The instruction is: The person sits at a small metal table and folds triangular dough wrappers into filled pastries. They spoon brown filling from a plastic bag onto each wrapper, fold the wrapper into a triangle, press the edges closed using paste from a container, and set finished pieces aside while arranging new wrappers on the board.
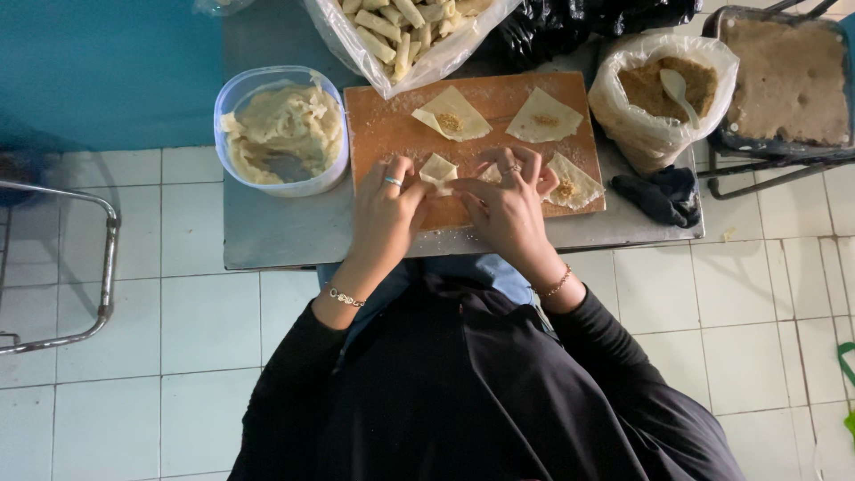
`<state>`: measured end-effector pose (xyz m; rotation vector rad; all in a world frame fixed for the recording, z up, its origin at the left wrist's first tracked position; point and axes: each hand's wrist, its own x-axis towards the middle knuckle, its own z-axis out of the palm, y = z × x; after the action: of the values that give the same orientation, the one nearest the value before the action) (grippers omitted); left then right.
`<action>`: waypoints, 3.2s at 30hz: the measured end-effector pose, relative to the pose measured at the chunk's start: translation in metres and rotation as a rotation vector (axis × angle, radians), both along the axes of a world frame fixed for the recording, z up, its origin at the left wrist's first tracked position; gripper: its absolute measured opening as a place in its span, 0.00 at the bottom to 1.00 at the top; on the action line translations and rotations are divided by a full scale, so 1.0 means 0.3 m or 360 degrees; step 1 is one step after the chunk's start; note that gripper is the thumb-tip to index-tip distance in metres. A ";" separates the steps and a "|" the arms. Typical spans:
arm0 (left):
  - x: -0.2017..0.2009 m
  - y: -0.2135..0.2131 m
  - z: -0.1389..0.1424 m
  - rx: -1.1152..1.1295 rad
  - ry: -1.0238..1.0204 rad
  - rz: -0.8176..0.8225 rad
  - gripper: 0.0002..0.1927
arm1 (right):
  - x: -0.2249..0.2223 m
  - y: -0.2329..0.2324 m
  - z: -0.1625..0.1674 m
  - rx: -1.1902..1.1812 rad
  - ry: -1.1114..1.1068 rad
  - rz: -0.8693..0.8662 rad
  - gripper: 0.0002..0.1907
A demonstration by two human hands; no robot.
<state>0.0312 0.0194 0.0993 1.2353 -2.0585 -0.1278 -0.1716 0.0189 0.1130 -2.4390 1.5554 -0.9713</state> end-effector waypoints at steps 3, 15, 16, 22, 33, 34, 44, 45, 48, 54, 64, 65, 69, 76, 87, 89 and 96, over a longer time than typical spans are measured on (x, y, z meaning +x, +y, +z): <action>0.000 -0.003 0.004 0.0054 -0.0023 -0.0051 0.07 | -0.011 0.006 -0.001 -0.0068 0.0036 0.0046 0.13; -0.014 -0.025 0.026 0.0115 0.0053 0.0012 0.07 | 0.015 -0.050 -0.018 -0.0078 0.0134 0.0167 0.07; -0.014 -0.025 0.024 0.0090 0.0048 0.0052 0.07 | 0.016 -0.056 -0.014 -0.0069 0.0132 0.0171 0.07; -0.030 0.006 -0.014 -0.0235 -0.0202 0.0184 0.05 | 0.038 -0.059 -0.001 -0.0100 0.0145 0.0124 0.06; -0.040 -0.026 -0.012 0.0056 -0.0214 0.0292 0.05 | 0.045 -0.055 -0.029 -0.0139 0.0216 0.0080 0.06; -0.040 -0.023 -0.015 0.0051 -0.0219 0.0308 0.05 | 0.051 -0.058 -0.033 -0.0174 0.0219 0.0058 0.06; -0.078 0.025 -0.067 -0.0088 -0.0575 0.0434 0.22 | 0.075 -0.059 -0.055 -0.0192 0.0178 -0.0054 0.11; -0.080 0.022 -0.070 -0.0132 -0.0576 0.0444 0.23 | 0.076 -0.050 -0.054 -0.0238 0.0220 -0.0080 0.12; -0.074 0.006 -0.076 -0.0034 -0.0573 0.0396 0.25 | 0.084 -0.032 -0.054 -0.0082 0.0168 -0.0001 0.17; -0.065 -0.024 -0.072 0.0099 -0.0461 0.0316 0.25 | 0.099 -0.065 -0.069 -0.0079 0.0396 -0.0104 0.21; -0.073 -0.065 -0.060 0.0142 -0.0411 0.0279 0.30 | 0.078 -0.071 -0.034 -0.0085 0.0403 -0.0066 0.18; -0.074 -0.065 -0.052 0.0110 -0.0366 0.0289 0.28 | 0.082 -0.078 -0.032 -0.0064 0.0394 -0.0074 0.17; -0.042 -0.041 -0.016 0.0006 -0.0104 0.0346 0.27 | 0.089 -0.136 -0.025 -0.0045 0.0329 -0.0011 0.12; 0.021 0.023 -0.011 -0.0305 0.0365 0.0530 0.17 | 0.079 -0.205 0.020 -0.0047 0.0370 0.0179 0.10; -0.047 0.071 -0.045 -0.0303 0.0631 0.0494 0.14 | 0.013 -0.204 0.313 -0.0189 0.0444 0.0435 0.11; -0.080 0.074 -0.038 -0.0261 0.0549 0.0491 0.13 | -0.002 -0.170 0.349 -0.0376 0.0242 0.0261 0.20; -0.177 0.078 -0.028 -0.0142 0.0122 0.0488 0.11 | -0.113 -0.052 0.255 -0.0209 0.0222 0.0058 0.18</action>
<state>-0.0219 0.0427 0.0909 1.4492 -1.7669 0.0588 -0.2055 0.0034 0.1895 -2.6677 1.5274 -0.9447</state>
